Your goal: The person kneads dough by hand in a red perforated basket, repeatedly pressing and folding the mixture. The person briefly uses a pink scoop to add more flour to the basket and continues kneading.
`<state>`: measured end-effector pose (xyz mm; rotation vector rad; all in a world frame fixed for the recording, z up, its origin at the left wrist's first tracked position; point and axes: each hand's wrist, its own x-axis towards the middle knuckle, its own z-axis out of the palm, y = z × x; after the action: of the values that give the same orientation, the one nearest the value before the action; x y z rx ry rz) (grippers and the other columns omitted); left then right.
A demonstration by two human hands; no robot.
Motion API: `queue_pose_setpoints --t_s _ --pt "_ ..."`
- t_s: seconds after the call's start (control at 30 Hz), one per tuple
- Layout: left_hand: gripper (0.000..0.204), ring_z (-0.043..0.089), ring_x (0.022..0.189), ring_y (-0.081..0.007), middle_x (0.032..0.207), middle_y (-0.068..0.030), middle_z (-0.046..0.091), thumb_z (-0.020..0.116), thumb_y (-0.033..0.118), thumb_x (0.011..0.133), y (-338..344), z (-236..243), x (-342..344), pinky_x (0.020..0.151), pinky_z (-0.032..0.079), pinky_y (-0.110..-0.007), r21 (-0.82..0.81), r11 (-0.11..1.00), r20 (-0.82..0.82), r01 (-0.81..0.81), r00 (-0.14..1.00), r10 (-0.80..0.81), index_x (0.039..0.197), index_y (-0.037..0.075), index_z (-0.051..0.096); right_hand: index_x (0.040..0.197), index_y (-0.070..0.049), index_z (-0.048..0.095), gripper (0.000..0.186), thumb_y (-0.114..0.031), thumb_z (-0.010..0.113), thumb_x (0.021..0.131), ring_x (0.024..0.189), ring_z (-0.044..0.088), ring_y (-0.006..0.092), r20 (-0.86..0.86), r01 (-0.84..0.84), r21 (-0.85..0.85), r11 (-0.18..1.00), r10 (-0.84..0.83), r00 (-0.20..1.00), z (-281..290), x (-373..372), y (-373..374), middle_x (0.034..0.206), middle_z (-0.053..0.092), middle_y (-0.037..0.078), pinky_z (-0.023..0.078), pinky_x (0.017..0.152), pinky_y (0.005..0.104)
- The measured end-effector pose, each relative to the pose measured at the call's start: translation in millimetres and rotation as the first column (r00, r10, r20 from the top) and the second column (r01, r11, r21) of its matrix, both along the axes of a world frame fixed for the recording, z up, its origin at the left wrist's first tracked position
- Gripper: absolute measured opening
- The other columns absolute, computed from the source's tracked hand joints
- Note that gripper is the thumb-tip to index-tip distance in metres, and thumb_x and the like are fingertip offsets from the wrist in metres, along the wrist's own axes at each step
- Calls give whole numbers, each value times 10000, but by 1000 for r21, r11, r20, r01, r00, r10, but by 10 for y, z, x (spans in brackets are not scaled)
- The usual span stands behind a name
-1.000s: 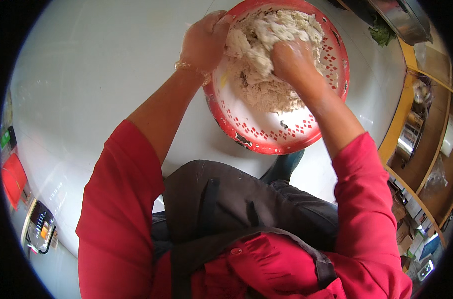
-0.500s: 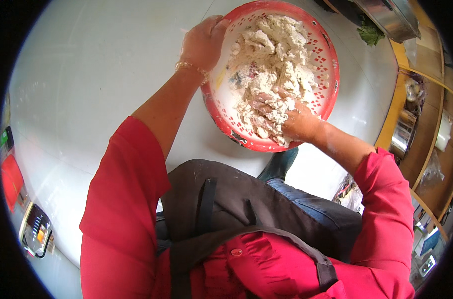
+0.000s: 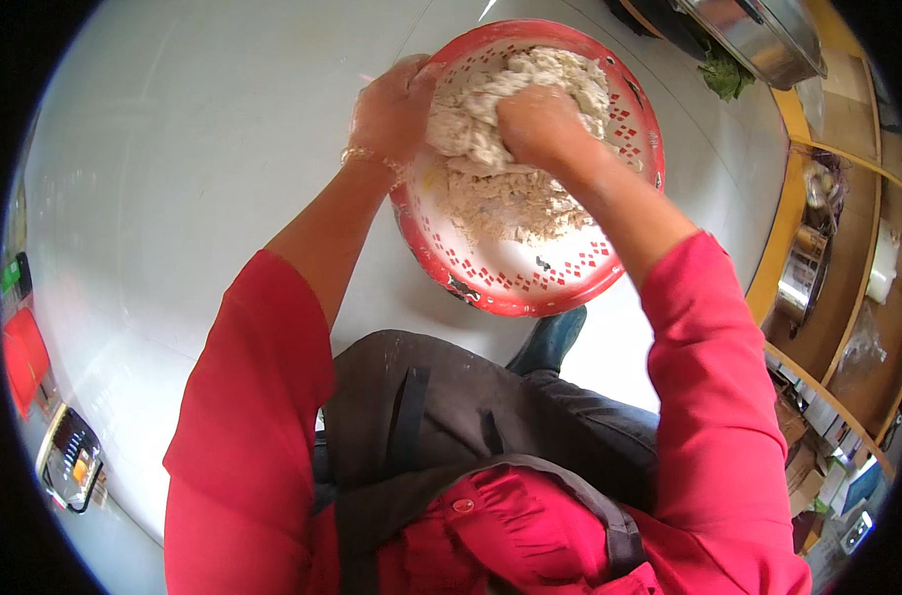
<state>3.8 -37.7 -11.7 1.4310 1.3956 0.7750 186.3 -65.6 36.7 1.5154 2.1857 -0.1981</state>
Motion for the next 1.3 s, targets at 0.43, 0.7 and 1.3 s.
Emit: queue_pose_setpoints --t_s 0.43,0.7,1.3 --pt "450 644 1047 -363 1101 -189 690 520 419 963 1 33 -22 926 487 -417 33 999 16 43 999 -43 1219 69 641 1331 -162 563 597 -126 720 756 1304 434 415 -318 -34 147 989 80 945 369 792 -654 1410 496 175 400 1068 471" --pt "399 655 993 -266 1067 -145 703 550 358 971 -20 65 -5 893 492 -347 8 1000 -28 5 1000 -5 1190 40 652 931 -62 733 184 -124 695 761 978 666 316 -146 -271 -158 949 249 957 -191 -151 -6 998 708 147 532 872 409" --pt "414 667 964 -315 1031 -155 709 519 402 962 12 31 7 864 508 -395 36 999 -104 8 995 -4 1203 93 652 836 -16 752 188 -84 615 727 834 699 357 -237 -125 -229 965 69 969 -423 -139 -290 837 711 193 541 779 433"
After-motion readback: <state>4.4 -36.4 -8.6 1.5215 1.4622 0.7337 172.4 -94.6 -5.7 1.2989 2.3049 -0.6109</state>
